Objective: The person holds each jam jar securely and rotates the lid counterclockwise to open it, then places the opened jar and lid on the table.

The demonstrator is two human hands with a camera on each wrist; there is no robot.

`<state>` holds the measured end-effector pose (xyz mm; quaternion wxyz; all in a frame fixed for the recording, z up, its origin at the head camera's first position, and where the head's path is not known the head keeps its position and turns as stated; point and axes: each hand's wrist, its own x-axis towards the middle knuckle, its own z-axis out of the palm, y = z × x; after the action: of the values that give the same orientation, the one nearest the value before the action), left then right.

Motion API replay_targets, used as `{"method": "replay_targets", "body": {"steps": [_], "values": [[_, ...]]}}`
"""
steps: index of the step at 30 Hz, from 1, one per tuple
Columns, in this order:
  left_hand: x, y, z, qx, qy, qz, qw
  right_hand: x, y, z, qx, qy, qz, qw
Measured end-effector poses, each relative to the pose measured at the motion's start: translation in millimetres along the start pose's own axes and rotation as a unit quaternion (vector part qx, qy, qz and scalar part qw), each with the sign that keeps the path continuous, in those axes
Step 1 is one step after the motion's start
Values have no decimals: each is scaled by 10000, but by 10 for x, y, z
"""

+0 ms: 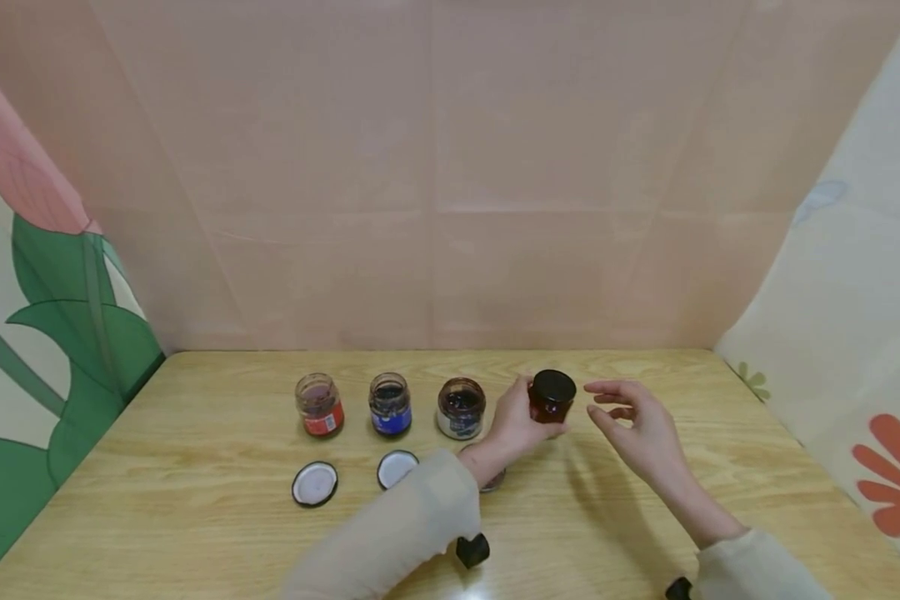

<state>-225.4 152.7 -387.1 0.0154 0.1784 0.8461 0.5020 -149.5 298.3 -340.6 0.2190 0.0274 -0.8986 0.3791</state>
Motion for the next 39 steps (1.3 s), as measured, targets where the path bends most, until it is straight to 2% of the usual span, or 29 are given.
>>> {"method": "replay_targets", "body": {"steps": [9, 14, 21, 26, 30, 39], "values": [[14, -132, 54, 224, -27, 255, 9994, -8, 25, 11, -29, -7, 63, 10000], [20, -161, 56, 305, -71, 274, 9991, -8, 16, 23, -103, -51, 141, 9998], [43, -184, 61, 623, 47, 380, 9973, -24, 28, 45, -181, -75, 163, 9997], [37, -178, 63, 837, 35, 342, 9959, -25, 25, 44, -198, -72, 208, 9996], [2, -154, 38, 800, -13, 222, 9965, -14, 21, 37, -119, -13, 187, 9998], [-55, -159, 16, 830, 44, 190, 9964, -26, 38, 40, -86, 11, 80, 9999]]}}
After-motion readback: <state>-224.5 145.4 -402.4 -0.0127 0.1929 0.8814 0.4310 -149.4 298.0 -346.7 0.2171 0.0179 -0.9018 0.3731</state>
